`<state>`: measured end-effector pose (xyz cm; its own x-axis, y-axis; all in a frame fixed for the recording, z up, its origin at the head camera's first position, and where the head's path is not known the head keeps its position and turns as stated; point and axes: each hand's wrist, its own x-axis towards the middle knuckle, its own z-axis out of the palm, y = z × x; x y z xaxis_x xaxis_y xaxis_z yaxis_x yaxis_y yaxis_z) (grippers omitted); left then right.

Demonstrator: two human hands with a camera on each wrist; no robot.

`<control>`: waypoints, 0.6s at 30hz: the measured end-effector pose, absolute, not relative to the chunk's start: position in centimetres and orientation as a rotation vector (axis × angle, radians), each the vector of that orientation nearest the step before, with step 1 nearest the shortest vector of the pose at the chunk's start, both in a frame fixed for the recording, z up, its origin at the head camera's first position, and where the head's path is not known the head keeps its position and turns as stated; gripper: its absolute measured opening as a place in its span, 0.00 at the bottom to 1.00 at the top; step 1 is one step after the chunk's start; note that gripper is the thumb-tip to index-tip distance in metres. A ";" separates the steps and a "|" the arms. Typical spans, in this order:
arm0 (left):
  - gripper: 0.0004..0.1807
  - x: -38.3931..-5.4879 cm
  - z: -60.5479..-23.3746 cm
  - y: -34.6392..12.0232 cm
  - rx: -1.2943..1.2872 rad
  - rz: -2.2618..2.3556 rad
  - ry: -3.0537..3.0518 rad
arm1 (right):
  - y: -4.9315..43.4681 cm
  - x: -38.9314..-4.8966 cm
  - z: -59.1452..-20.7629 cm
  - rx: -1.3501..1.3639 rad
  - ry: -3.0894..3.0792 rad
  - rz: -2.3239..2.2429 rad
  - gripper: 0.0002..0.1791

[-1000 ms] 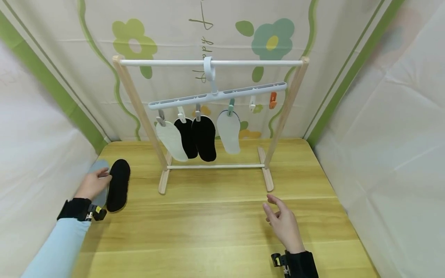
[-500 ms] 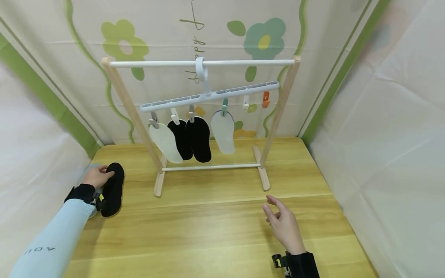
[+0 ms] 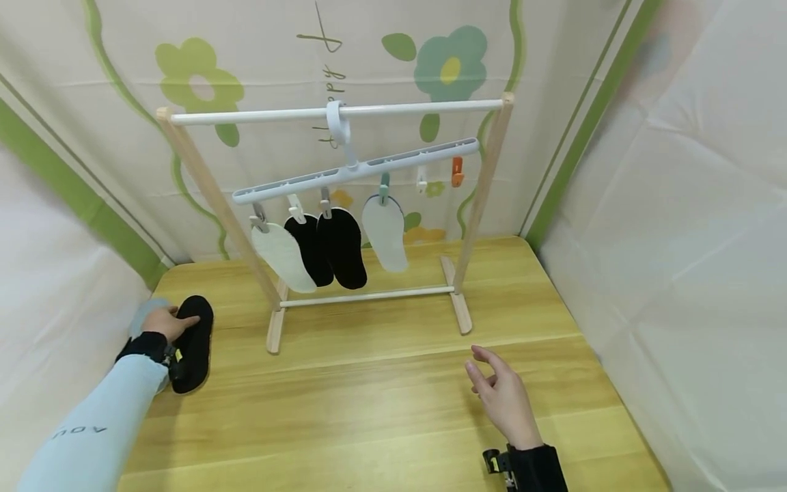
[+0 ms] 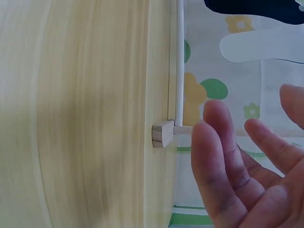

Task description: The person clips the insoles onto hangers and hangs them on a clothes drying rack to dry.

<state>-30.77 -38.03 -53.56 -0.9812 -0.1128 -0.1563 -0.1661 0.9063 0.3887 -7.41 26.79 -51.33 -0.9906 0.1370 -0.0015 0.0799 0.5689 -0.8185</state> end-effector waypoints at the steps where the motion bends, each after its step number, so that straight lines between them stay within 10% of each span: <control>1: 0.45 -30.8 -53.6 -38.1 -0.208 0.615 2.938 | 26.8 -7.4 -51.3 -0.188 -2.728 1.411 0.31; 18: 0.40 -30.1 -53.2 -37.0 -0.354 0.984 2.897 | 27.2 -7.1 -51.3 -0.204 -2.724 1.408 0.29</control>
